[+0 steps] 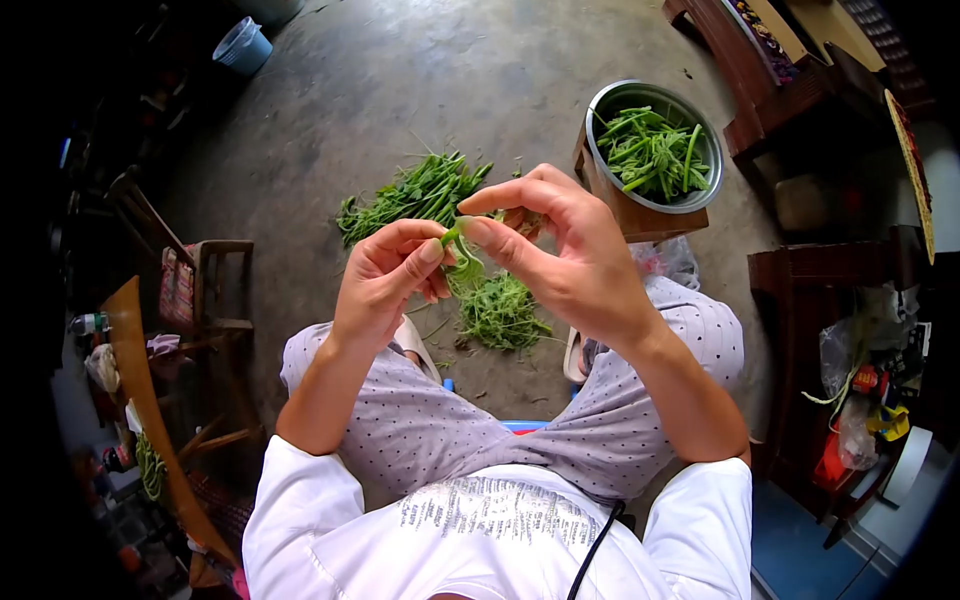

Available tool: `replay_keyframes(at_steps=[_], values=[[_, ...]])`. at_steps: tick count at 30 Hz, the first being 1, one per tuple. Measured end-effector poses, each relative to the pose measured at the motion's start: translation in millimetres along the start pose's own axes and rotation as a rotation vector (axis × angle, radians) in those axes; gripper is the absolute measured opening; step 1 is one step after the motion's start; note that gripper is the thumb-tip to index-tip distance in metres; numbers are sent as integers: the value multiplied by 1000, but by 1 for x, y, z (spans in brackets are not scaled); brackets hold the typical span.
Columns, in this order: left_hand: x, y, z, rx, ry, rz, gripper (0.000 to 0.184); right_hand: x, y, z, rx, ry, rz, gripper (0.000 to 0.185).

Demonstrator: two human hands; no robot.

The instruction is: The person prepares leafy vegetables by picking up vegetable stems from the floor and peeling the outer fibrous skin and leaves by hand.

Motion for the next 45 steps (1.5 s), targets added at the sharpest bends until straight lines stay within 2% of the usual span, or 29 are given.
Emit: replay_keyframes(at_steps=[2,4,6,7,9,13,17,19,23,25,29,37,42,44,45], values=[[-4,2,0,16,-57,-64,20,-4,-2,-6,21,11,12,24],[-8,5,2,13,-78,-62,19,-13,-3,-13,56,-182,-126,23],[-10,8,5,5,-100,-64,17,-12,-4,-17,84,-243,-205,22],[-16,9,7,-34,-220,-167,16,-15,-5,-21,109,-304,-285,21],[-30,12,5,-118,-460,-434,17,-21,-6,-27,104,-398,-297,20],[-47,25,0,-277,-616,-589,17,-23,-9,-40,78,-575,-297,19],[-49,34,6,-338,-716,-705,15,-20,-13,-54,96,-578,-303,18],[-48,36,7,-373,-711,-710,15,-24,-14,-62,103,-698,-356,16],[-45,40,12,-408,-643,-723,13,-16,-17,-69,71,-630,-329,15],[-42,39,16,-396,-576,-691,13,-5,-19,-65,29,-314,-240,14],[-41,38,19,-350,-408,-638,12,-2,-20,-66,-12,-203,-175,14],[-56,42,28,-348,-311,-658,14,-5,-20,-64,-17,-90,-122,13],[-60,40,44,-346,-204,-592,15,-2,-24,-54,29,-197,-178,14],[-56,38,47,-350,-152,-548,14,12,-26,-56,90,-313,93,11],[-53,35,49,-353,-102,-502,13,13,-24,-59,151,-383,57,10]])
Point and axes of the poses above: each hand's wrist, its own y-axis away from the middle knuckle, its own z-axis out of the back of the hand, x = y × z, the point moved 6 cm from there along -y, towards the middle knuckle, and after that the axes turned 2 degrees about x, right-handed, at the moved point
